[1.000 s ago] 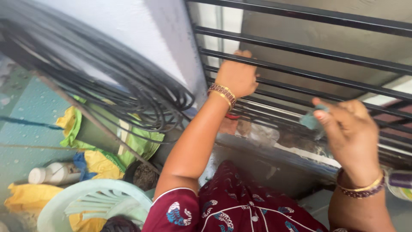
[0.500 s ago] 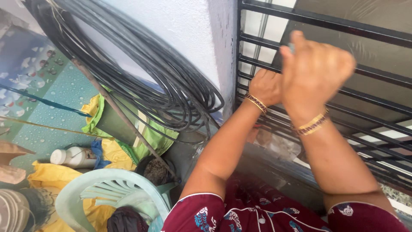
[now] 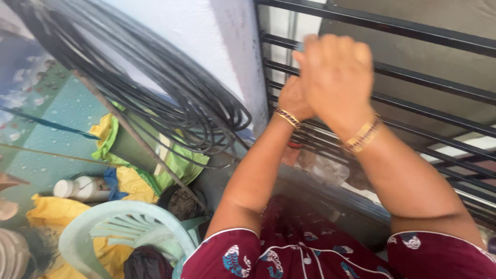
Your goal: The person scrubs a black metal window grille with a blue sponge, repeatedly dipping it into a white cup of water. The person wipes the horizontal bars and the window sill, moving along the length of the grille.
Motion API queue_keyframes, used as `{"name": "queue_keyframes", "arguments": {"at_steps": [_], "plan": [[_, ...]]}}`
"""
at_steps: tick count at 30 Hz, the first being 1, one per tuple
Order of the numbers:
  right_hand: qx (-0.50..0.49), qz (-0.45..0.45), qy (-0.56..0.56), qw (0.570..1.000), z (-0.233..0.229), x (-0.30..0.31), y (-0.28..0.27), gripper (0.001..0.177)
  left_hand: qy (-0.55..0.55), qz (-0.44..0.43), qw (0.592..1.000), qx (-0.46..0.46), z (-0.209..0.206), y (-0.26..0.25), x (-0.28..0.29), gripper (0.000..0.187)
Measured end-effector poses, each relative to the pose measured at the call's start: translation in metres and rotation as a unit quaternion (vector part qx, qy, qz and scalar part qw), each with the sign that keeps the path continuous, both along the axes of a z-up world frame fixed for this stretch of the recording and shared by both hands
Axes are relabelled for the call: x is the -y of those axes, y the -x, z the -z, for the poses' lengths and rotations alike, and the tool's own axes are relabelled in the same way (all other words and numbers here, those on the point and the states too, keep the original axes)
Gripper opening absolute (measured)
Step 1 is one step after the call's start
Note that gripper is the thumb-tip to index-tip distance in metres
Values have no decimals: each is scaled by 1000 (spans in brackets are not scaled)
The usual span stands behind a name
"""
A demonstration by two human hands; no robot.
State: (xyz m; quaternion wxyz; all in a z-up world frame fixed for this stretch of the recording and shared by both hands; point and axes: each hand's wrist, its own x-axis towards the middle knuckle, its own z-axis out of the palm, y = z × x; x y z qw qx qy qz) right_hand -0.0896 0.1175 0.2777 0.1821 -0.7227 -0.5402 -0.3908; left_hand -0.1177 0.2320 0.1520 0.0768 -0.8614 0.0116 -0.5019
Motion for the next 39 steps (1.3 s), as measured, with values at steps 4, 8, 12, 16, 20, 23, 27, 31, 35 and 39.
{"name": "queue_keyframes", "arguments": {"at_steps": [4, 8, 12, 16, 20, 23, 27, 31, 35, 39], "plan": [[25, 62, 3, 998, 9, 94, -31, 22, 78, 64, 993, -59, -1, 8, 5, 34], [56, 127, -12, 990, 24, 178, -61, 25, 64, 68, 995, -16, 4, 6, 4, 28], [-90, 109, -48, 989, 35, 222, -62, 31, 63, 58, 996, -5, 1, 4, 6, 27], [-177, 6, -219, 960, 41, 214, -54, 35, 66, 54, 996, 3, -1, 4, 8, 26], [-179, -44, -346, 920, 24, 169, -46, 35, 68, 57, 996, 18, 2, 2, 8, 25], [-101, 125, -233, 959, 2, 100, -31, 29, 73, 52, 996, 15, 8, 1, 8, 25], [-11, 78, -167, 983, -34, -5, -2, 19, 73, 44, 996, 2, 14, -5, 3, 27], [-24, 11, -144, 989, -47, -78, 26, 24, 124, 52, 991, -5, 17, -12, 0, 29], [-5, -25, -119, 993, -53, -74, 26, 30, 123, 51, 991, 2, 9, -14, -6, 32], [46, -37, -60, 996, -57, -27, 5, 33, 91, 44, 995, -14, 9, -3, 0, 35]]}}
